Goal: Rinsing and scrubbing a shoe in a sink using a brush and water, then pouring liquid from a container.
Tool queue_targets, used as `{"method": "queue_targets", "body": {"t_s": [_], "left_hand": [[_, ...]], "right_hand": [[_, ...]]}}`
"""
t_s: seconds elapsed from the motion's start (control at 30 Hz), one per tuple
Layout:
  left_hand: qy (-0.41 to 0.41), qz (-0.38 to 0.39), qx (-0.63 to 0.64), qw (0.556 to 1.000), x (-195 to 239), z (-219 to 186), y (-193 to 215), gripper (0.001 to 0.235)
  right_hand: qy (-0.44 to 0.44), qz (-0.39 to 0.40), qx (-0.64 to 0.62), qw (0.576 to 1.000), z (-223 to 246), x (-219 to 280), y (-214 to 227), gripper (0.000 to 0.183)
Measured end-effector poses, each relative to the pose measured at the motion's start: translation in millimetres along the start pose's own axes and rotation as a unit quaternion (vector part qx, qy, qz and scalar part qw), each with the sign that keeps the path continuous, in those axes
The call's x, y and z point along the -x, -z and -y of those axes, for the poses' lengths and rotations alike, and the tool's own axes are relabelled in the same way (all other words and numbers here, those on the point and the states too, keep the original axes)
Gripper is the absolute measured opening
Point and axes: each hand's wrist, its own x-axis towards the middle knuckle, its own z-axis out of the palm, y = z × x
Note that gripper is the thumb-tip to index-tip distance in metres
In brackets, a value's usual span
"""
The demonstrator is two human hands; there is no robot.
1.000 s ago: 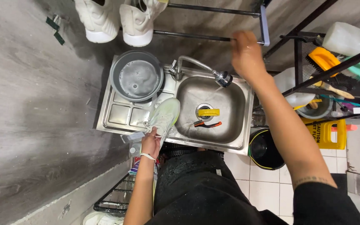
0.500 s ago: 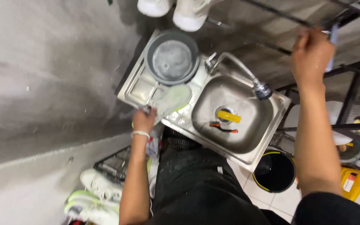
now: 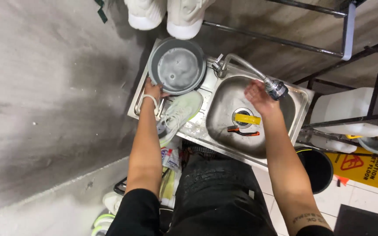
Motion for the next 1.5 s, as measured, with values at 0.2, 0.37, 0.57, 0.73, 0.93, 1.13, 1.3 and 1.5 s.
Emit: {"method": "queue_targets", "body": {"t_s": [0.2, 0.37, 0.57, 0.73, 0.93, 1.13, 1.3, 1.5], "left_hand": [[-0.031, -0.015, -0.012, 0.999, 3, 8, 12, 0.068], [-0.24, -0.042, -0.257, 0.935, 79, -59, 14, 0.041], [-0.146, 0.011, -0.271, 0.951, 140, -62, -12, 0.047], [-0.207, -0.019, -0.344, 0.916, 165, -34, -59, 0.046], [-0.237, 0.022, -0.505, 0.83, 229, -43, -126, 0.064], [-0.339, 0.027, -0.585, 0.736, 261, -40, -154, 0.074], [-0.332, 0.045, -0.481, 0.81, 231, -3, -157, 0.071], [-0.129, 0.069, -0.414, 0.899, 182, 35, -188, 0.069]], "right_hand": [[-0.029, 0.088, -0.283, 0.955, -22, -15, 48, 0.024], [-0.033, 0.009, -0.155, 0.987, -16, 33, 5, 0.019], [-0.107, -0.017, -0.092, 0.99, -44, 13, 31, 0.029], [-0.139, -0.027, 0.058, 0.988, -95, -33, 55, 0.031], [-0.085, -0.14, 0.092, 0.982, -123, -57, 80, 0.033], [-0.032, -0.101, 0.169, 0.98, -73, -5, 48, 0.04], [0.005, -0.026, 0.049, 0.998, -35, 31, 52, 0.038], [0.123, -0.082, 0.332, 0.932, 0, 65, 97, 0.049]]}}
